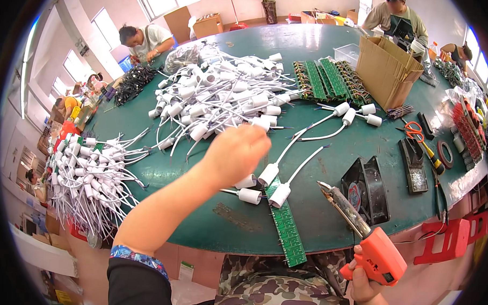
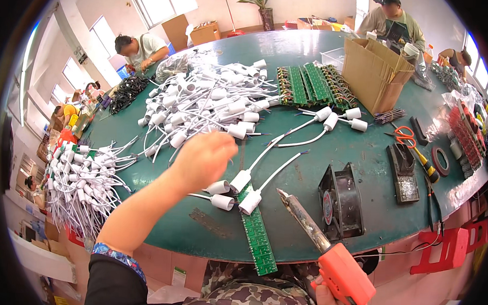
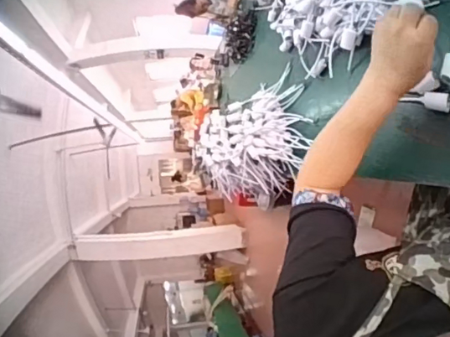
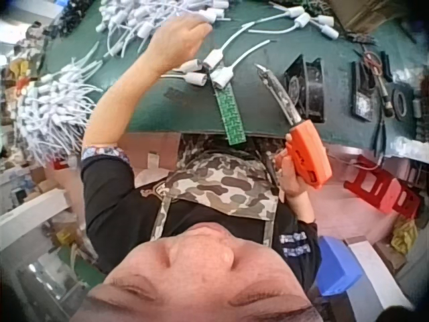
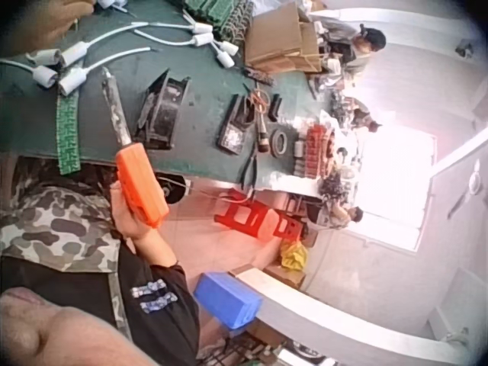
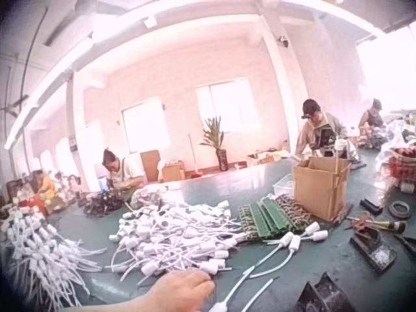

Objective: The person solders the wires of light sockets onto a circuit board using a soldering iron, repeatedly picking up sockets from a pile and attaching their wire leads to the board.

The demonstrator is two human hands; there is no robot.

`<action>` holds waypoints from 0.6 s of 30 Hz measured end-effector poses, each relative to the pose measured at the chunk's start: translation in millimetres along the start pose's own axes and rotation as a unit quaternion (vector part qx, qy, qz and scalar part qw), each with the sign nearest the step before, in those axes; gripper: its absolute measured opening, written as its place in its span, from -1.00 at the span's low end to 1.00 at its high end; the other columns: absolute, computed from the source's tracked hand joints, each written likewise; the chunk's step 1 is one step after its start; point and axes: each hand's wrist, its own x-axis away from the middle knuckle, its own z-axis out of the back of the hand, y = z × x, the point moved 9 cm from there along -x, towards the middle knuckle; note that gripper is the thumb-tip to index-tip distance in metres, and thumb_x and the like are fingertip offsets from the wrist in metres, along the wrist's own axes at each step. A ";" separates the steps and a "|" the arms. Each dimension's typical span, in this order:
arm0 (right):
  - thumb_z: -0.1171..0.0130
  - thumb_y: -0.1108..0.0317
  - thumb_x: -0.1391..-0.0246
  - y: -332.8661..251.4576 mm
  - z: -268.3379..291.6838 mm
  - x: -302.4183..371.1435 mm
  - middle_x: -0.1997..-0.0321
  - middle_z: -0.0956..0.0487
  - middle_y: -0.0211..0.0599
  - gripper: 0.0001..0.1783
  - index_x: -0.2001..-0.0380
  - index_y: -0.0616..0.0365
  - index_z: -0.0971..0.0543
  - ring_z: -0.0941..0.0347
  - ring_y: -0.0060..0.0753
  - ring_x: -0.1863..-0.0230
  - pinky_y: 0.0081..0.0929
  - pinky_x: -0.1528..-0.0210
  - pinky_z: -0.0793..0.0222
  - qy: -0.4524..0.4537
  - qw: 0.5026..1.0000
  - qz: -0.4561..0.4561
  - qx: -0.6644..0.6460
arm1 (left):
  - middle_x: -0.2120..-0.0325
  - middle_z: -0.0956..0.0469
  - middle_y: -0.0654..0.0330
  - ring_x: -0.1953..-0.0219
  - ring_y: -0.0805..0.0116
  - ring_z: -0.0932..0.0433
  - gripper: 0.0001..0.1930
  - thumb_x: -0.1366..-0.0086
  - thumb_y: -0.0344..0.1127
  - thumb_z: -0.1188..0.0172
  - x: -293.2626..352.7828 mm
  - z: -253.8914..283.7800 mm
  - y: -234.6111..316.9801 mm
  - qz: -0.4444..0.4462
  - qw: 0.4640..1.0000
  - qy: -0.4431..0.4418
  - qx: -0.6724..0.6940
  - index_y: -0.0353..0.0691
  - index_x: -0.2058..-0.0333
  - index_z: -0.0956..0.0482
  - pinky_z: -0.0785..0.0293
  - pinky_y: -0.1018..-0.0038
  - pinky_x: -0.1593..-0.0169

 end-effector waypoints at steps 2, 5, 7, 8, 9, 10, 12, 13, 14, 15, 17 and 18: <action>-0.15 0.40 -0.27 1.1 -1.3 -1.0 -0.15 -0.55 -0.03 -0.55 -0.17 0.36 -0.40 -0.52 -0.47 0.22 -0.44 0.09 -0.52 -0.007 1.000 0.012 -0.003 | 0.22 -0.60 0.13 0.12 0.08 -0.58 -0.79 -0.07 -0.49 -0.25 -18.1 -11.6 -30.3 0.027 0.999 0.007 -0.018 -0.20 0.26 -0.59 -0.50 0.21 0.06; -0.16 0.41 -0.26 3.5 0.7 4.8 -0.15 -0.55 -0.02 -0.54 -0.17 0.36 -0.40 -0.53 -0.46 0.23 -0.45 0.10 -0.52 -0.007 1.000 0.019 0.011 | 0.24 -0.61 0.16 0.10 0.12 -0.59 -0.84 -0.12 -0.44 -0.23 -30.2 -46.1 -57.9 0.044 0.994 -0.059 -0.075 -0.17 0.27 -0.62 -0.50 0.19 0.05; -0.16 0.41 -0.26 -6.1 -4.8 0.1 -0.14 -0.56 -0.02 -0.54 -0.17 0.36 -0.40 -0.53 -0.46 0.23 -0.44 0.10 -0.53 -0.003 0.999 0.035 0.002 | 0.25 -0.61 0.19 0.10 0.15 -0.59 -0.87 -0.17 -0.38 -0.21 -35.0 -67.2 -61.9 0.046 0.987 -0.108 -0.109 -0.15 0.28 -0.64 -0.50 0.17 0.06; -0.17 0.41 -0.26 -8.8 -6.3 -1.6 -0.13 -0.56 -0.02 -0.54 -0.17 0.36 -0.40 -0.53 -0.46 0.22 -0.44 0.09 -0.52 -0.007 1.000 0.020 -0.002 | 0.25 -0.62 0.19 0.10 0.16 -0.60 -0.87 -0.19 -0.37 -0.20 -34.6 -78.9 -63.8 0.048 0.979 -0.147 -0.132 -0.13 0.28 -0.65 -0.49 0.15 0.04; -0.17 0.40 -0.25 -9.1 -7.4 -1.0 -0.13 -0.56 -0.02 -0.53 -0.17 0.36 -0.40 -0.53 -0.46 0.22 -0.43 0.09 -0.52 -0.008 1.000 0.003 -0.004 | 0.25 -0.63 0.19 0.10 0.17 -0.61 -0.87 -0.21 -0.35 -0.19 -34.1 -88.8 -65.2 0.048 0.970 -0.186 -0.152 -0.11 0.27 -0.66 -0.49 0.13 0.02; -0.17 0.40 -0.25 -8.7 -7.8 -0.1 -0.13 -0.56 -0.02 -0.53 -0.17 0.36 -0.40 -0.53 -0.46 0.22 -0.43 0.09 -0.52 -0.008 1.000 0.002 -0.003 | 0.25 -0.63 0.19 0.10 0.17 -0.61 -0.87 -0.21 -0.35 -0.19 -35.2 -89.9 -67.4 0.048 0.970 -0.187 -0.150 -0.11 0.27 -0.66 -0.49 0.13 0.02; -0.20 0.35 -0.25 -2.4 -6.1 3.0 -0.12 -0.56 -0.04 -0.49 -0.19 0.36 -0.39 -0.52 -0.46 0.21 -0.43 0.08 -0.52 0.005 0.999 -0.019 -0.029 | 0.27 -0.59 0.12 0.13 0.12 -0.61 -0.83 -0.22 -0.35 -0.16 -35.9 -88.4 -68.6 0.028 0.970 -0.186 -0.156 -0.13 0.22 -0.65 -0.52 0.17 0.09; -0.20 0.35 -0.25 0.3 -3.2 4.4 -0.12 -0.56 -0.04 -0.49 -0.19 0.36 -0.39 -0.52 -0.46 0.21 -0.43 0.08 -0.52 0.004 0.999 -0.023 -0.029 | 0.27 -0.59 0.12 0.13 0.12 -0.61 -0.83 -0.22 -0.35 -0.16 -32.9 -85.8 -70.2 0.029 0.969 -0.189 -0.154 -0.13 0.22 -0.65 -0.52 0.17 0.09; -0.22 0.31 -0.25 3.4 0.4 5.7 -0.10 -0.57 -0.07 -0.48 -0.19 0.36 -0.40 -0.51 -0.47 0.20 -0.43 0.07 -0.51 -0.014 1.000 -0.026 -0.009 | 0.29 -0.55 0.09 0.17 0.09 -0.60 -0.81 -0.21 -0.37 -0.16 -38.2 -63.6 -64.4 0.031 0.985 -0.123 -0.114 -0.15 0.20 -0.64 -0.52 0.19 0.15; -0.24 0.27 -0.24 5.0 1.1 9.8 -0.07 -0.57 -0.11 -0.45 -0.19 0.36 -0.41 -0.50 -0.48 0.20 -0.43 0.07 -0.50 -0.026 0.999 -0.032 0.014 | 0.30 -0.50 0.06 0.21 0.07 -0.59 -0.79 -0.20 -0.39 -0.17 -45.6 -39.6 -53.1 0.029 0.996 -0.058 -0.068 -0.16 0.17 -0.62 -0.53 0.21 0.21; -0.25 0.24 -0.25 2.4 0.0 9.1 -0.03 -0.56 -0.15 -0.44 -0.19 0.36 -0.41 -0.49 -0.50 0.20 -0.43 0.08 -0.50 -0.017 0.998 -0.055 0.016 | 0.35 -0.39 0.06 0.30 0.05 -0.54 -0.76 -0.16 -0.46 -0.19 -52.0 16.9 -16.0 -0.005 0.999 0.049 0.004 -0.18 0.15 -0.59 -0.51 0.24 0.30; -0.25 0.20 -0.25 1.6 -2.2 7.2 0.01 -0.56 -0.20 -0.42 -0.20 0.36 -0.42 -0.48 -0.51 0.19 -0.43 0.08 -0.49 -0.013 0.997 -0.070 0.019 | 0.36 -0.38 0.08 0.33 0.06 -0.52 -0.74 -0.14 -0.49 -0.21 -51.7 38.7 2.2 -0.020 0.998 0.065 0.006 -0.18 0.16 -0.59 -0.50 0.24 0.31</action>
